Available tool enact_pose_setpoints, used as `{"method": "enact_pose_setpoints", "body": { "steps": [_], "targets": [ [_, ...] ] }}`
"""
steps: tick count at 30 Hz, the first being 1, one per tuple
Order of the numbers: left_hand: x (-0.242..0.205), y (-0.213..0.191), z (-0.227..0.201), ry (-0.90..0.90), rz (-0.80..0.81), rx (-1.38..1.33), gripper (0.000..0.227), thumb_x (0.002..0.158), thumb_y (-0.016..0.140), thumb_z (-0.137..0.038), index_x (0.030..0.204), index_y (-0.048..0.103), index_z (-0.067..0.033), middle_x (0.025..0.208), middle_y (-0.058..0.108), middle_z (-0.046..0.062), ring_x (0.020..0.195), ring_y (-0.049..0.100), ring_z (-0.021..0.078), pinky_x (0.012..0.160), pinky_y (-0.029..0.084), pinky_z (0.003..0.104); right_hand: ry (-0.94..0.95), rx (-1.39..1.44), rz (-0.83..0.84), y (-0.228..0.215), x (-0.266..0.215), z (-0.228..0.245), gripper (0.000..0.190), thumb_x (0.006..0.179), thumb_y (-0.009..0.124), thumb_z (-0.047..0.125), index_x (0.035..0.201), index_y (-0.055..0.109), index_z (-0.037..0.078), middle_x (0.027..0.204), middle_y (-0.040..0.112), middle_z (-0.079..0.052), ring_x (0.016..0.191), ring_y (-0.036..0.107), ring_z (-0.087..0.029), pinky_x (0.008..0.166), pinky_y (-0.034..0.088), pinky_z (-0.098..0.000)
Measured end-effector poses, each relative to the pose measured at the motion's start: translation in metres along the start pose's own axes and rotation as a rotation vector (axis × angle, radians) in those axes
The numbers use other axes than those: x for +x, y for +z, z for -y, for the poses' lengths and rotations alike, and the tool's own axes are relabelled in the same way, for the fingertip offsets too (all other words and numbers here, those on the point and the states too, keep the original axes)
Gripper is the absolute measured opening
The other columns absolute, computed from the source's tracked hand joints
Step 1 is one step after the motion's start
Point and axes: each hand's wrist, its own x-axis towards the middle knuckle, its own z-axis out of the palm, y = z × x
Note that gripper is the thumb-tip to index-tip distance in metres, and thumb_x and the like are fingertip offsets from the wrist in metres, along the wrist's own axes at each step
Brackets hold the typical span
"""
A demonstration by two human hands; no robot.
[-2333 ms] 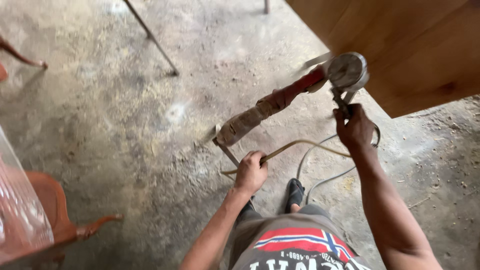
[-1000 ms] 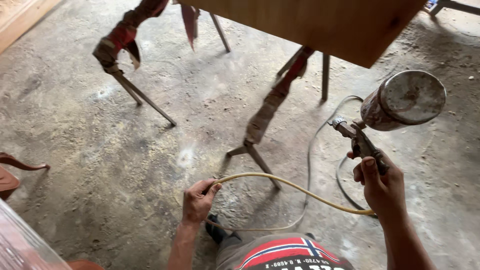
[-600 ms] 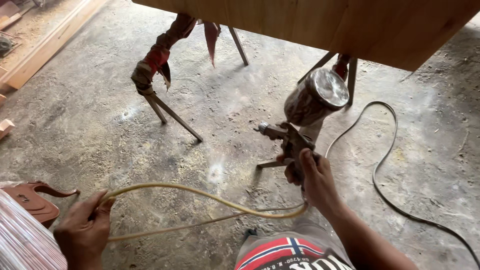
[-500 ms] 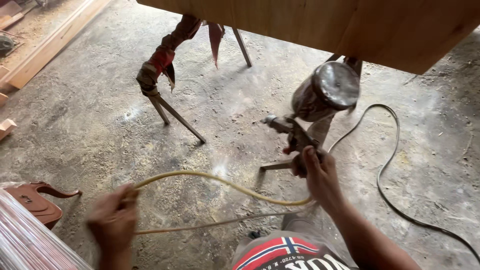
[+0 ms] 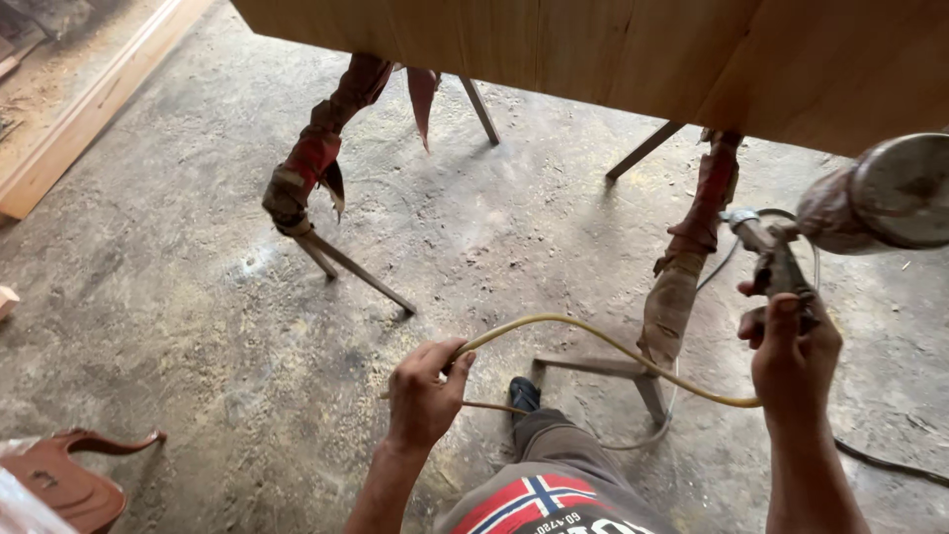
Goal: The person uses a spray gun connected to an air hose to apply a finish to a wooden cabinet. They move around the cabinet, spraying the legs, sides, and interior surfaces, and briefly open a cabinet door to access the inside.
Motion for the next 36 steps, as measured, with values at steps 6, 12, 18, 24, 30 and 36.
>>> {"method": "enact_pose_setpoints", "body": {
  "steps": [6,12,18,24,30,36],
  "targets": [
    [0.102,0.032,0.015,0.068,0.085,-0.089,0.016,0.091,0.074,-0.015,0.102,0.076,-0.0038,0.085,0.073,0.011,0.072,0.07,0.0238,0.063,0.055,0.038,-0.098,-0.057,-0.106,0.019,0.072,-0.034,0.053,0.123,0.05,0.042,0.128,0.055,-0.011,0.117,0.069,-0.014,0.073,0.059,-0.008,0.066,0.042,-0.0229],
    [0.171,0.065,0.038,0.047,0.264,-0.102,0.016,0.093,0.074,-0.018,0.101,0.075,-0.0039,0.077,0.072,0.01,0.062,0.065,0.021,0.056,0.051,0.037,-0.174,-0.22,-0.1,0.033,0.121,-0.052,0.055,0.126,0.049,0.044,0.117,0.052,-0.01,0.116,0.071,-0.017,0.073,0.06,-0.011,0.067,0.047,-0.0233],
    [0.213,0.086,0.042,0.007,0.382,-0.247,0.018,0.096,0.07,-0.018,0.102,0.075,-0.0027,0.075,0.071,0.012,0.06,0.064,0.0207,0.053,0.05,0.038,-0.37,-0.486,-0.15,0.03,0.138,-0.059,0.052,0.125,0.048,0.041,0.138,0.056,-0.009,0.111,0.066,-0.016,0.076,0.063,-0.013,0.066,0.049,-0.0258],
    [0.233,0.115,0.036,0.031,0.483,-0.268,0.017,0.095,0.07,-0.019,0.102,0.076,-0.0045,0.081,0.073,0.015,0.071,0.071,0.0275,0.063,0.054,0.041,-0.465,-0.82,-0.191,0.019,0.152,-0.132,0.043,0.124,0.048,0.037,0.137,0.057,-0.003,0.105,0.069,-0.012,0.068,0.062,-0.014,0.059,0.053,-0.0271],
    [0.226,0.163,0.028,0.087,0.629,-0.184,0.022,0.092,0.07,-0.024,0.103,0.077,-0.0059,0.088,0.073,0.017,0.082,0.071,0.0368,0.074,0.055,0.048,-0.253,-1.031,-0.007,0.019,0.138,-0.196,0.039,0.11,0.065,0.04,0.123,0.061,0.004,0.096,0.067,-0.012,0.069,0.064,-0.025,0.06,0.053,-0.0387],
    [0.222,0.182,0.022,0.088,0.668,-0.202,0.022,0.094,0.067,-0.024,0.105,0.077,-0.0068,0.088,0.073,0.018,0.085,0.07,0.0374,0.077,0.055,0.048,-0.095,-1.11,0.135,0.023,0.143,-0.207,0.034,0.099,0.073,0.034,0.117,0.066,0.006,0.102,0.068,-0.015,0.082,0.068,-0.037,0.069,0.054,-0.0473]
  ]
}}
